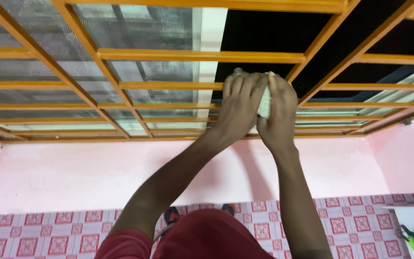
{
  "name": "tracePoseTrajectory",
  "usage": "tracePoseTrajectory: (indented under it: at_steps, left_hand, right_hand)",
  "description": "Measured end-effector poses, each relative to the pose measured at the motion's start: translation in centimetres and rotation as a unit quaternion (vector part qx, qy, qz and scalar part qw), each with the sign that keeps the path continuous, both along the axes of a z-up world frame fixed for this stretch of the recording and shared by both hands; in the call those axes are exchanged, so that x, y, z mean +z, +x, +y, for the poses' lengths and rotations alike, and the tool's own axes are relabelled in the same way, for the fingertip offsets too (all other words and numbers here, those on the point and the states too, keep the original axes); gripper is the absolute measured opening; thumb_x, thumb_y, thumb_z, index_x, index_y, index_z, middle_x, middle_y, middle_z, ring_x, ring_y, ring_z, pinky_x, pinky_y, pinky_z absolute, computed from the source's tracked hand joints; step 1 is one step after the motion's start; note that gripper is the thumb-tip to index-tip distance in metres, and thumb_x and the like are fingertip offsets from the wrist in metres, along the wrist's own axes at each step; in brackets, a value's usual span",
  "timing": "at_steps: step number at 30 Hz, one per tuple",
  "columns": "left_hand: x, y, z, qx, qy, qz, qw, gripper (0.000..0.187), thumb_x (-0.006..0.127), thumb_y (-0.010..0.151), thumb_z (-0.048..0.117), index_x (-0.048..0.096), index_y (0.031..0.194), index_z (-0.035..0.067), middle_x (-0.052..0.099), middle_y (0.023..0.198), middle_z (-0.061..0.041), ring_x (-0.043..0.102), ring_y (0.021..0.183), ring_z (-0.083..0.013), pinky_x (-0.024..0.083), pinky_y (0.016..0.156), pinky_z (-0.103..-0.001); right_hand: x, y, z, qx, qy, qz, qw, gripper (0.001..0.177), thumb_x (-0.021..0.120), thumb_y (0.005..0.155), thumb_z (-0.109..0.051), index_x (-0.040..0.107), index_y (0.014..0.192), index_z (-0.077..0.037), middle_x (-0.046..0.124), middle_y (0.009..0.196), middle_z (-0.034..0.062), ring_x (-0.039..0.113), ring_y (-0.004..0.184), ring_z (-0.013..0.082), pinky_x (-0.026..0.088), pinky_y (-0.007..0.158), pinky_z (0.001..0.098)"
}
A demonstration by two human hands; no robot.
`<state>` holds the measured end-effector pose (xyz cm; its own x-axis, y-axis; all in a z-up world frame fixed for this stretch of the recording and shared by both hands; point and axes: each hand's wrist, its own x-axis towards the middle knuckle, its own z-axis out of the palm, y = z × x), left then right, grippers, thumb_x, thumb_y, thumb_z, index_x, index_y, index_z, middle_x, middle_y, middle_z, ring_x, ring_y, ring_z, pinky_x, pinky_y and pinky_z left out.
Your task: The person cleans a window grille with a cloth, wiping the individual bars and the frame.
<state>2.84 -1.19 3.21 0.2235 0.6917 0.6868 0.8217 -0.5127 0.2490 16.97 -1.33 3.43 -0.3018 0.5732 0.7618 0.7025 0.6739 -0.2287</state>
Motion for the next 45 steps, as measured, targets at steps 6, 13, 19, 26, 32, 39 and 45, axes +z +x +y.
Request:
tracePoseTrajectory:
  at_steps: [6,13,19,26,32,39,45]
  left_hand:
    - [5.7,-1.6,0.1,-0.057,0.118,0.009,0.991,0.067,0.071,0.087,0.014,0.048,0.149,0.005,0.049,0.15,-0.015,0.045,0.143,-0.0322,0.03,0.123,-0.057]
    - [6.2,-13.0,-1.9,0.07,0.081,0.002,0.994,0.068,0.072,0.079,0.002,0.051,0.143,0.001,0.053,0.142,-0.018,0.048,0.139,-0.0366,0.03,0.124,-0.057]
    - [5.2,-20.0,-5.1,0.204,0.113,0.008,0.972,0.063,0.067,0.09,-0.008,0.05,0.15,0.004,0.052,0.149,-0.012,0.045,0.147,-0.0315,0.026,0.131,-0.055]
    - [3.6,-14.8,-3.2,0.209,0.094,-0.018,0.973,0.078,0.077,0.079,0.006,0.045,0.149,-0.004,0.044,0.152,-0.02,0.035,0.15,-0.0391,0.019,0.128,-0.061]
    - [3.8,-4.1,1.6,0.049,0.069,-0.015,0.996,0.089,0.084,0.074,0.02,0.042,0.15,0.001,0.046,0.151,-0.019,0.036,0.149,-0.0371,0.021,0.13,-0.057]
    - [-0.1,-2.3,0.2,-0.016,0.071,0.045,0.996,0.06,0.059,0.098,0.007,0.047,0.156,0.004,0.041,0.163,-0.01,0.037,0.155,-0.0283,0.024,0.133,-0.05]
    - [-3.0,-9.1,-3.1,0.039,-0.068,-0.045,0.996,0.069,0.069,0.075,0.004,0.051,0.142,0.004,0.05,0.15,-0.015,0.039,0.146,-0.0339,0.025,0.122,-0.057]
  right_hand:
    - [3.4,-1.8,1.4,-0.014,0.115,0.095,0.989,0.07,0.077,0.101,-0.01,0.038,0.158,-0.002,0.041,0.154,0.0175,0.036,0.146,0.036,0.026,0.127,0.0561]
    - [3.3,-14.4,1.5,-0.005,0.098,0.075,0.992,0.069,0.074,0.095,-0.029,0.043,0.153,-0.01,0.045,0.147,0.0128,0.038,0.145,0.0346,0.023,0.125,0.0575]
    - [3.9,-22.2,-0.4,0.032,0.07,-0.032,0.997,0.072,0.069,0.098,-0.011,0.04,0.164,-0.019,0.045,0.152,0.0079,0.04,0.147,0.0273,0.023,0.131,0.0491]
    - [4.0,-16.1,1.3,0.106,0.067,-0.028,0.992,0.077,0.075,0.09,-0.023,0.042,0.159,-0.016,0.047,0.152,0.013,0.042,0.145,0.0345,0.026,0.126,0.0557]
    - [2.8,-5.8,4.1,-0.02,0.129,0.01,0.991,0.058,0.074,0.101,-0.016,0.05,0.153,-0.013,0.053,0.15,0.0074,0.046,0.147,0.0287,0.028,0.126,0.0509]
    - [-3.5,-4.1,2.9,-0.019,0.085,0.155,0.984,0.066,0.07,0.104,-0.013,0.036,0.16,-0.005,0.038,0.16,0.017,0.036,0.154,0.0392,0.031,0.126,0.055]
    - [-5.3,-10.4,0.4,0.014,0.038,0.088,0.995,0.078,0.074,0.08,-0.005,0.042,0.151,-0.006,0.041,0.153,0.0208,0.034,0.147,0.0432,0.025,0.124,0.0615]
